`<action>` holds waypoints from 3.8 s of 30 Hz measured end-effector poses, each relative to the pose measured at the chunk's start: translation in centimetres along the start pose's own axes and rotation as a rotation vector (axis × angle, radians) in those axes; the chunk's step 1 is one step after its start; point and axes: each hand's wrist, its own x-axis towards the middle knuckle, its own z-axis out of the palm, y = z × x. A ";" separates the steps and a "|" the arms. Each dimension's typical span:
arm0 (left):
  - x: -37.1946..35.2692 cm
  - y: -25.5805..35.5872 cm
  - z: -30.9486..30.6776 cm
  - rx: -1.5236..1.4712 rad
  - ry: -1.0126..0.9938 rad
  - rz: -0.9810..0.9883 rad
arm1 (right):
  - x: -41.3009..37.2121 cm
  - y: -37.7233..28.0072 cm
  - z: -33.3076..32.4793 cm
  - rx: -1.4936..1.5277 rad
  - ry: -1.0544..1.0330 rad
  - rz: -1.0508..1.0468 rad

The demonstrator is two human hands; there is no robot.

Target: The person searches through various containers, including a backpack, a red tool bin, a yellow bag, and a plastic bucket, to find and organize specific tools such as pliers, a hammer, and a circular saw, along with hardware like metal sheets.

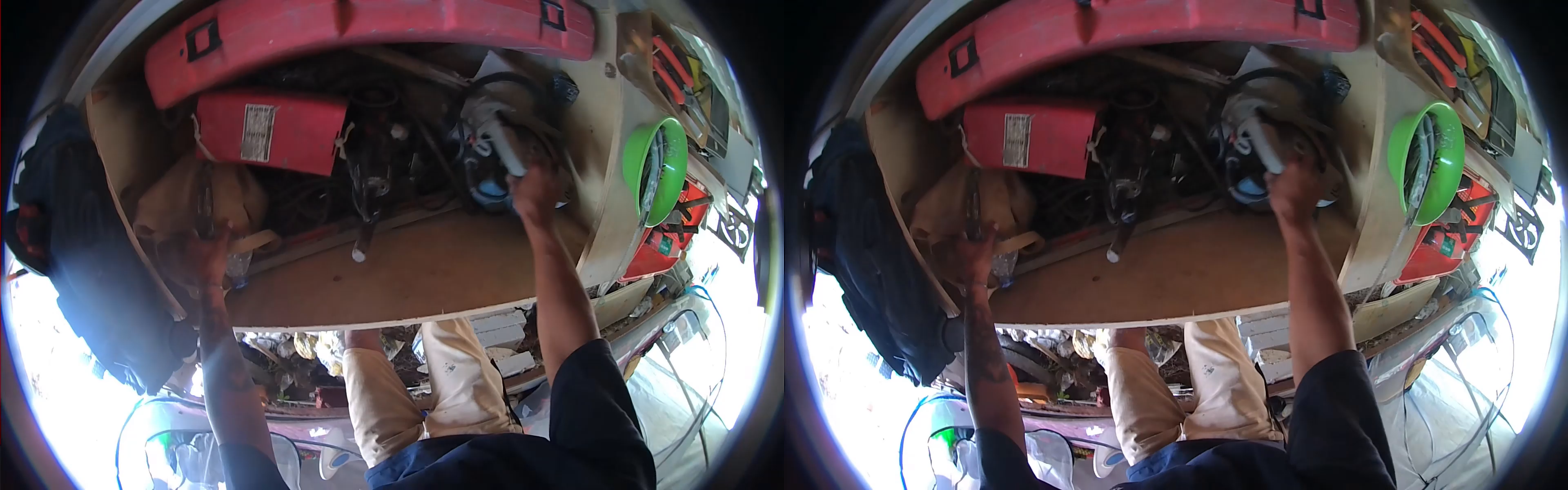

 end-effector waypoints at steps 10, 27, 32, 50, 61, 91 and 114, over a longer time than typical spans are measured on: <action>-0.6 1.1 -1.2 -0.145 -0.079 -0.038 | 4.2 2.6 -1.3 0.072 0.051 0.261; 0.1 -0.9 0.6 -0.383 0.019 0.012 | 10.0 4.2 -2.7 -0.250 -0.045 0.313; -0.4 -0.1 -1.1 -0.266 -0.038 0.100 | 7.0 2.4 -2.6 -0.086 0.056 0.407; -12.5 14.9 -6.5 -0.523 -0.252 0.955 | -15.0 -4.5 -2.2 0.606 0.250 -0.238; -22.9 24.4 -5.6 -0.759 -0.018 1.158 | -14.8 -3.0 -1.8 0.870 0.351 -0.290; -63.2 45.1 3.0 -0.218 -1.192 1.410 | -36.3 34.4 -4.7 1.790 -0.190 0.447; -55.0 67.8 9.4 0.406 -0.059 1.242 | -0.3 66.6 -4.7 1.417 0.563 0.571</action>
